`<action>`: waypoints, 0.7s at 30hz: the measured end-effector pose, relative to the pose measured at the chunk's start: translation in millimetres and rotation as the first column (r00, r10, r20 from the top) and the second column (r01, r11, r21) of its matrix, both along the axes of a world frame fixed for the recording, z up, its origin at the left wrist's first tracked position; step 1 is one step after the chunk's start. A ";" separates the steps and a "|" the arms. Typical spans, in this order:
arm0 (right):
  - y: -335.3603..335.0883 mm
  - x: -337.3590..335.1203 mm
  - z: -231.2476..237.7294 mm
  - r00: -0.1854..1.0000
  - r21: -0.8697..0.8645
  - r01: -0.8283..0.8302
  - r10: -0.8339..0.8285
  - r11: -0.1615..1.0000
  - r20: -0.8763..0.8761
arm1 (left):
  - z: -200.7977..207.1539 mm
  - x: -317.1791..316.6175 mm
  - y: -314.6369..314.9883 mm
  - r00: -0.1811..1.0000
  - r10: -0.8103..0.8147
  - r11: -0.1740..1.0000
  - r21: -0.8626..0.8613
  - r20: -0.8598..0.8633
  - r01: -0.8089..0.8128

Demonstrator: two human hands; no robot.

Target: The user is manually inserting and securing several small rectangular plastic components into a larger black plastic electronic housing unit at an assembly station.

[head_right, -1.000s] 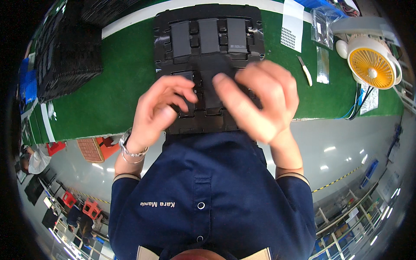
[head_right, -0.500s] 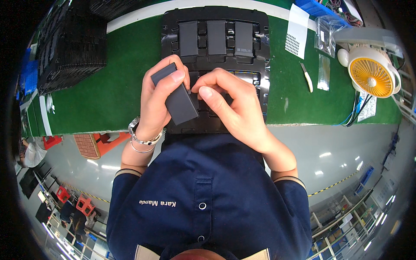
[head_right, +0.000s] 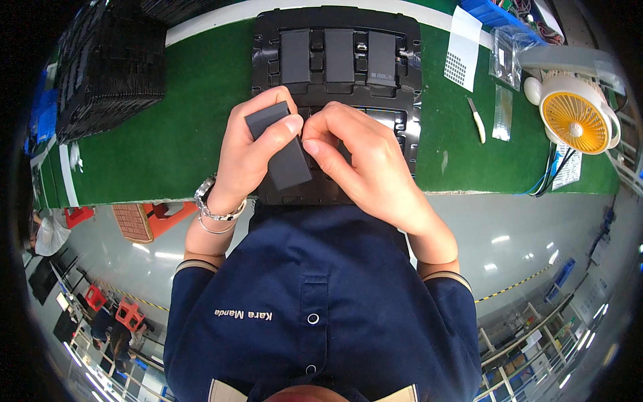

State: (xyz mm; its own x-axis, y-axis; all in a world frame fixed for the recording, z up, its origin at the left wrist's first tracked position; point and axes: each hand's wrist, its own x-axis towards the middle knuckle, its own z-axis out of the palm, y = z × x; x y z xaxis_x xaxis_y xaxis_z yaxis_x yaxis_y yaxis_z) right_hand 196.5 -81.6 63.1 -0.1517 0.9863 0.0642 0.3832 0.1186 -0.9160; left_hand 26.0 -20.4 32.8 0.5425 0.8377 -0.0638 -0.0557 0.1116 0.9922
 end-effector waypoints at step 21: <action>-8.2 -14.1 -22.0 0.789 -0.344 -0.007 -0.206 0.939 -0.578 | -2.2 0.2 -2.5 0.996 0.024 1.000 -0.001 0.088 -0.024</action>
